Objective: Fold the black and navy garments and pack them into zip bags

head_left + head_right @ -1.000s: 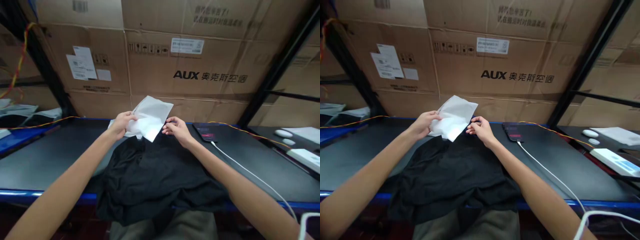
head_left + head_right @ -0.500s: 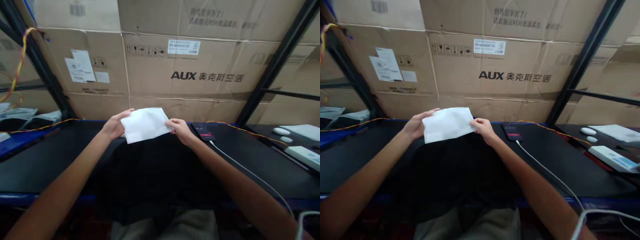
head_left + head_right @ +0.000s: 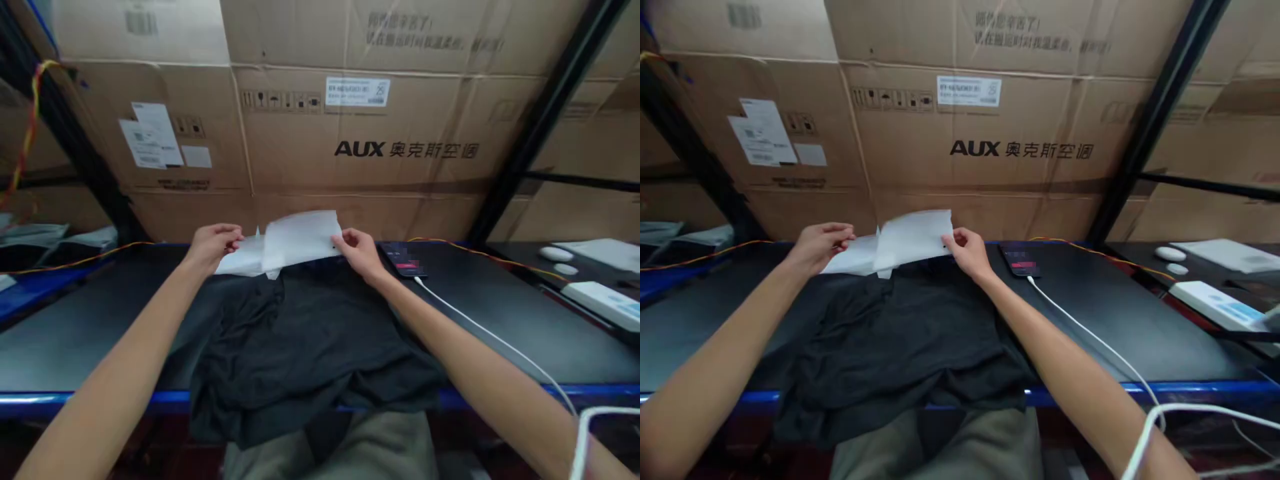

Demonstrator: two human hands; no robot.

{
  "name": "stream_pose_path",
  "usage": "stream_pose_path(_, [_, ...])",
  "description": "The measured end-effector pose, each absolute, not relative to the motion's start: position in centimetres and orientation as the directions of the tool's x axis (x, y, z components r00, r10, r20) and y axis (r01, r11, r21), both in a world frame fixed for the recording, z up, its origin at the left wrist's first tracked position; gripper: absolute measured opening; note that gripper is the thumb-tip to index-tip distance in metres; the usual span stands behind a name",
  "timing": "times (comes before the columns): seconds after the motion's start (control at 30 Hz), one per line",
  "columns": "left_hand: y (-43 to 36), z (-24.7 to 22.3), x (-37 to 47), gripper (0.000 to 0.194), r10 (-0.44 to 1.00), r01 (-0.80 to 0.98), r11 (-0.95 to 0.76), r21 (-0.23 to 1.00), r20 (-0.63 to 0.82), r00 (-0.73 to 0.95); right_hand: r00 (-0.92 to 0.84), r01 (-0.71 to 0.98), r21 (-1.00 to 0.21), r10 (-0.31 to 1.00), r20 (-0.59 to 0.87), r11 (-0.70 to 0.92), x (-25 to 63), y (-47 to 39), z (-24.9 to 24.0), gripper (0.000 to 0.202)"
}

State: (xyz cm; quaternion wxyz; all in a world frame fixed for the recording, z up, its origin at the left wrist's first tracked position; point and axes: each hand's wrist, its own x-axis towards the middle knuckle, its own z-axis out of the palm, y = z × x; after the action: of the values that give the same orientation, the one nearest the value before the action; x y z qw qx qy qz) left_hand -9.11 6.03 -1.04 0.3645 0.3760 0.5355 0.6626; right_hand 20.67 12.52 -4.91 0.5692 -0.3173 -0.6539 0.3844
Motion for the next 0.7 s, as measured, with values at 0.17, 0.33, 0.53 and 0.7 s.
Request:
stream_pose_path(0.17, [5.7, -1.8, -8.6, 0.014, 0.917, 0.187, -0.026, 0.982, 0.098, -0.386, -0.207, -0.148, -0.898, 0.875, 0.438, 0.415, 20.0, 11.7, -5.1, 0.033])
stream_pose_path(0.33, [5.4, -2.9, -5.7, 0.028, 0.986, 0.238, 0.008, 0.971, 0.032, -0.164, -0.262, -0.436, -0.879, 0.908, 0.327, 0.191, 19.3, 10.6, -4.2, 0.041])
stream_pose_path(0.53, [5.6, -2.0, -6.7, 0.034, 0.942, 0.038, -0.219, 0.975, 0.221, -0.253, -0.34, -0.17, -0.874, 0.806, 0.485, 0.454, 19.8, 10.8, -4.4, 0.032])
stream_pose_path(0.7, [6.0, -1.9, -11.1, 0.029, 0.794, 0.427, -0.004, 0.904, 0.263, -0.549, -0.556, 0.359, -0.513, 0.62, 0.554, 0.78, 20.4, 10.9, -6.0, 0.048])
